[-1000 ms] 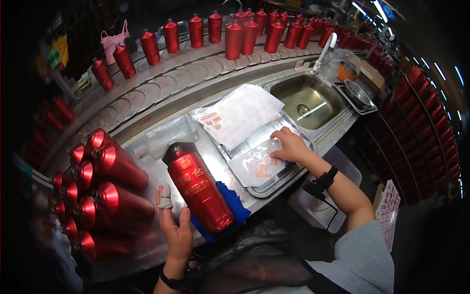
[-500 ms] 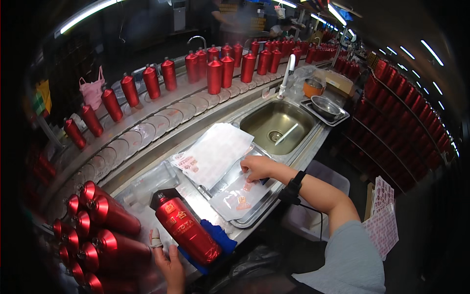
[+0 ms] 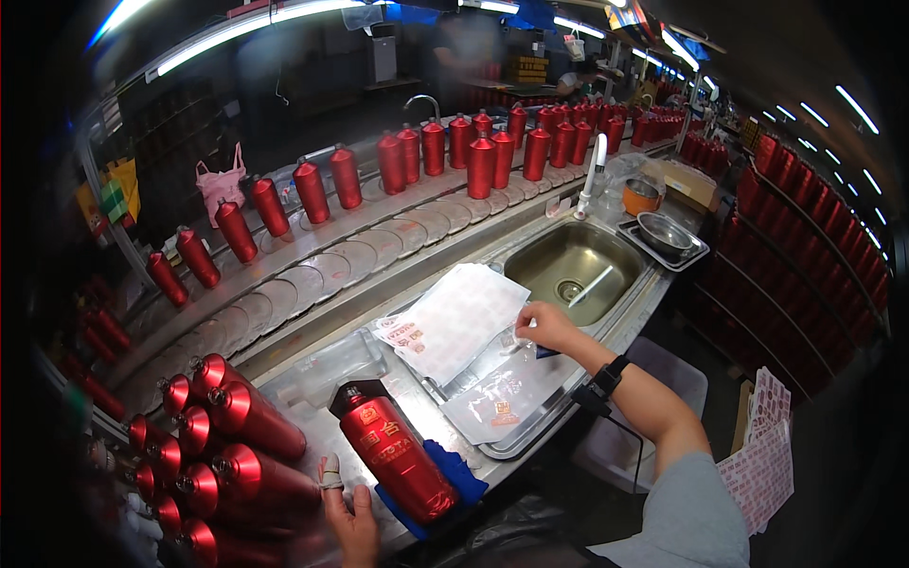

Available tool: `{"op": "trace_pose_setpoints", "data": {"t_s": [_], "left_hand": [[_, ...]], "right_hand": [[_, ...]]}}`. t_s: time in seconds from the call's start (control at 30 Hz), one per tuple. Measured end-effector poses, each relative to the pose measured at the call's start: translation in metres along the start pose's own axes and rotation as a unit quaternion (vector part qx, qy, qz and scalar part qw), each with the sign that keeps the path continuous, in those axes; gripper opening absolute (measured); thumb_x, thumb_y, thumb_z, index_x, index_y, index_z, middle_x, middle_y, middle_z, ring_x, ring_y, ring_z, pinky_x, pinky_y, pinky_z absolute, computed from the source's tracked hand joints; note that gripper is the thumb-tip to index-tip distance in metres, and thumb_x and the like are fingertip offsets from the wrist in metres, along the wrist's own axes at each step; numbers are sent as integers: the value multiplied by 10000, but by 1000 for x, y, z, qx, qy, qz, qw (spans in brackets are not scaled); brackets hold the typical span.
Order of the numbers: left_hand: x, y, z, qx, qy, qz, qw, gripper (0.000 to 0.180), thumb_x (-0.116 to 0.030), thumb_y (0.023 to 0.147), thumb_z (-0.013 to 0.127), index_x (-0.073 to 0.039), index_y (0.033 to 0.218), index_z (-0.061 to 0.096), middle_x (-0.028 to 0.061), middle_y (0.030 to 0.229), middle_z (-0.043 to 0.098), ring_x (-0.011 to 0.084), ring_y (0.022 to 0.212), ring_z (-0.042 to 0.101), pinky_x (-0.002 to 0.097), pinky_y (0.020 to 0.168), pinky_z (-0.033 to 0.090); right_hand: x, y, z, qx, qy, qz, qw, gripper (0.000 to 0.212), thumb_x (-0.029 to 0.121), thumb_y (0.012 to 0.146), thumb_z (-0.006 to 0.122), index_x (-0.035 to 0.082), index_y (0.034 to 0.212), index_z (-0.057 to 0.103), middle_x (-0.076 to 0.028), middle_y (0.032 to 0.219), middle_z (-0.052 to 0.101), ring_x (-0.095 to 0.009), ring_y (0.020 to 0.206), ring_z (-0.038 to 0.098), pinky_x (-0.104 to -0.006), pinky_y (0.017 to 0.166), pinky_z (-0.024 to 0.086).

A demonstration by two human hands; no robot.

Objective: Applying labels and wiping down red metal liquor bottles on a production line.

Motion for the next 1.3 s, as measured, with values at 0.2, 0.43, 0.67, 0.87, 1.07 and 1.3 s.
{"op": "trace_pose_setpoints", "data": {"t_s": [0.2,0.43,0.67,0.87,1.07,1.3], "left_hand": [[-4,-7,-2,50,-12,-103,993,532,-204,987,508,38,1439,369,222,1487,365,313,1383,324,420,1137,222],[-35,3,6,41,11,-115,992,517,-126,985,509,107,1417,348,208,1451,411,265,1334,380,354,1096,305],[-34,3,14,67,-87,-136,985,589,-136,947,612,103,1412,341,208,1424,433,263,1295,424,346,1058,366],[-43,3,29,61,-154,-180,970,721,-19,823,741,31,1390,298,165,1290,498,258,1216,484,356,988,458],[-34,7,27,84,-145,-195,966,757,-6,814,744,25,1408,275,171,1274,518,255,1143,544,345,946,490],[-28,8,26,129,-238,-120,955,859,-110,844,718,19,1501,181,230,1393,464,267,1265,502,373,1061,387]], "right_hand": [[-62,11,-55,-98,-22,217,971,183,220,674,749,73,780,728,-121,845,706,-267,792,676,-378,712,526],[-129,14,-63,-67,-190,339,919,301,224,595,820,64,837,742,-154,908,717,-315,872,691,-393,767,543],[-117,21,-54,78,-241,390,885,441,221,645,812,61,1046,721,-145,1125,689,-330,1048,660,-417,873,536],[-119,21,-47,142,-273,380,872,480,236,641,844,46,1062,714,-135,1148,684,-317,1069,656,-430,871,535],[-124,24,-58,96,-263,353,893,473,205,634,818,28,1059,710,-177,1129,680,-340,1034,664,-424,868,539],[-96,21,-76,-41,-219,307,925,276,228,669,756,66,893,745,-168,914,714,-337,879,690,-407,780,549]]}}
Point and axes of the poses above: each hand's wrist, its own y-axis towards the middle knuckle, its own z-axis out of the palm, x = y × z, the point moved 1 cm from there along y, towards the middle knuckle
